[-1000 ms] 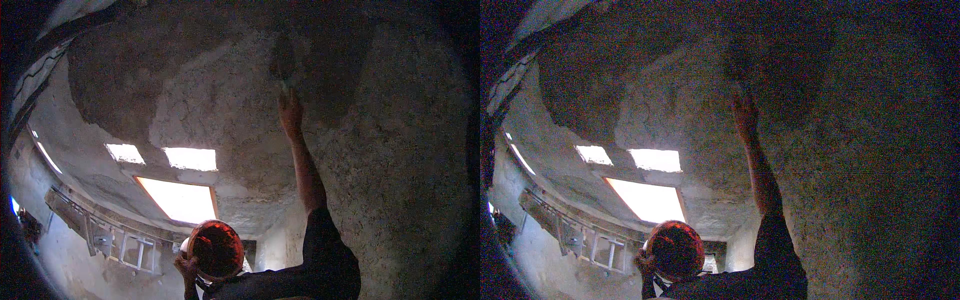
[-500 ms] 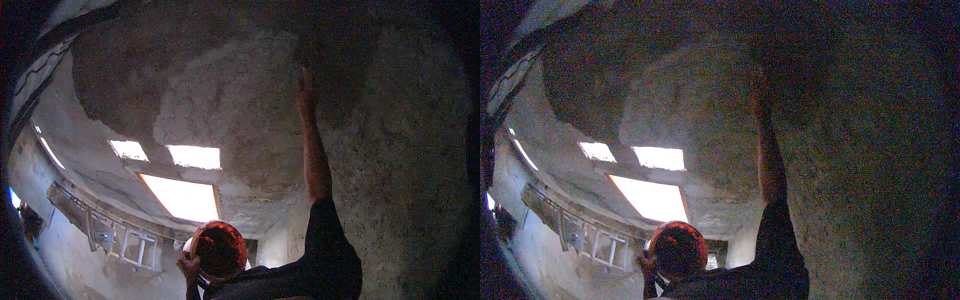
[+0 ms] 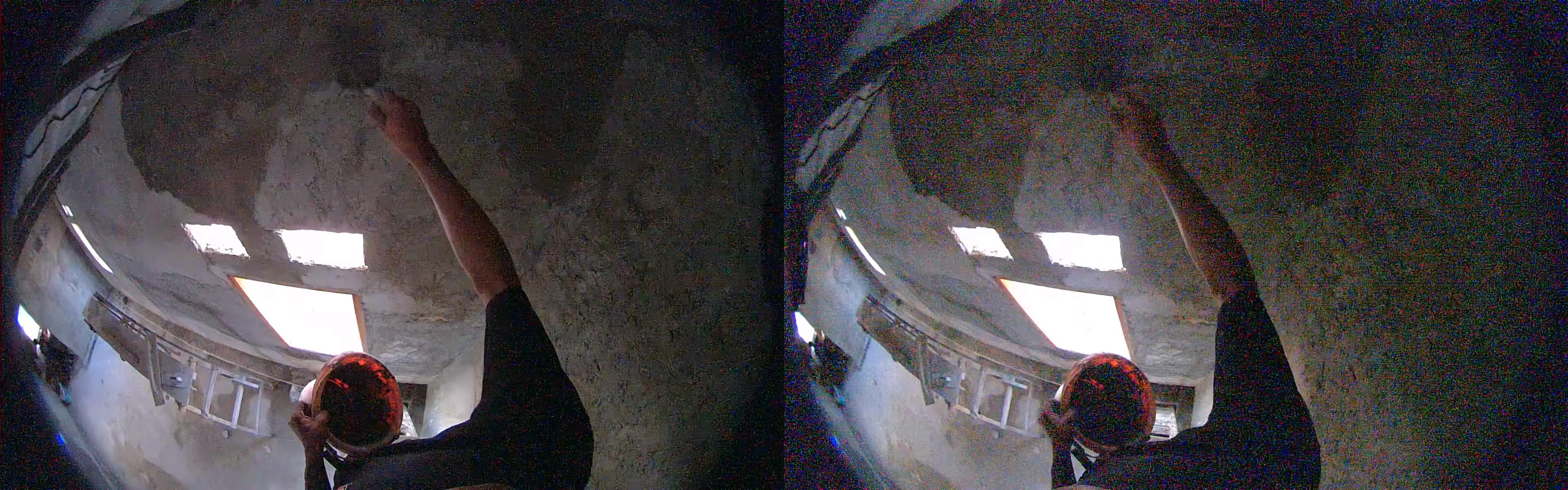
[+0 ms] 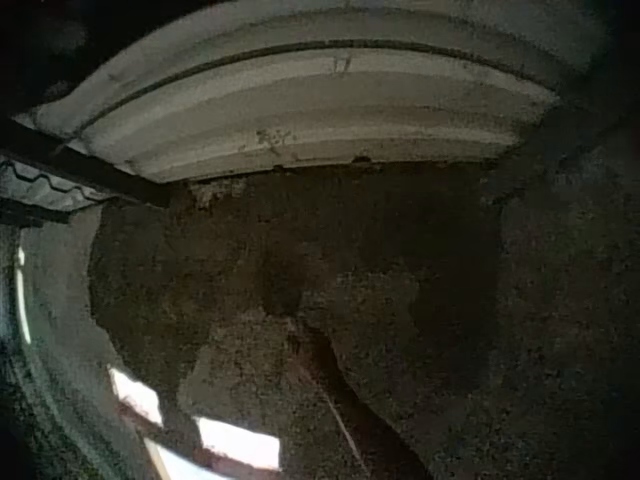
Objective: The person repeatedly scoops plaster from a bowl with a trowel and applies it onto the wall.
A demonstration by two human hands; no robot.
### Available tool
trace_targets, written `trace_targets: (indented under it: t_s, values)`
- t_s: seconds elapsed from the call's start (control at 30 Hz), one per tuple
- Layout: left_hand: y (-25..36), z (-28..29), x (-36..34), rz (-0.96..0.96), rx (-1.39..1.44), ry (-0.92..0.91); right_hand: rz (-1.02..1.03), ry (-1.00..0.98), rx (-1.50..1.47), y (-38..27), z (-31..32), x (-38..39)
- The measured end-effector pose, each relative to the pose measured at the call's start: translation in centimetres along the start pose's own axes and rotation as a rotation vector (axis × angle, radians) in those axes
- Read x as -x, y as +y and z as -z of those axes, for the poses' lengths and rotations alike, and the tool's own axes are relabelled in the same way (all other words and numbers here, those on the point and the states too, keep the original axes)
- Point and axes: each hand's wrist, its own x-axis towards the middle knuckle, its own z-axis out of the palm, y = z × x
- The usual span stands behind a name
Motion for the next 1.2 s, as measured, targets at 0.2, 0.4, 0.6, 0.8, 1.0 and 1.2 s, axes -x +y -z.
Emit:
trace_targets:
  t_s: [0.2, 0.4, 0.6, 0.8, 1.0, 1.2]
  values:
    - [-3.0, 0.7, -0.2, 0.013, -0.113, -0.026, -0.092, 0.154, -0.251, -1.1, 2.6, 2.2]
    - [-0.8, 0.9, 0.3, 0.026, -0.137, 0.040, -0.404, 0.513, -0.186, 4.2, 3.7, 1.3]
    - [-3.5, 0.6, -0.3, 0.034, -0.102, -0.032, -0.055, 0.291, -0.100, 2.8, -0.7, -0.3]
    - [-5.3, -0.8, -0.4, -0.078, -0.089, -0.005, 0.140, 0.189, -0.116, 1.4, 0.0, 1.8]
    - [-4.2, 0.1, -0.5, 0.044, -0.069, -0.119, -0.117, 0.205, -0.039, 6.4, 5.3, 2.4]
    - [-2.9, 0.6, -0.1, 0.016, -0.054, -0.030, -0.416, 0.371, 0.155, 18.8, 9.1, 5.8]
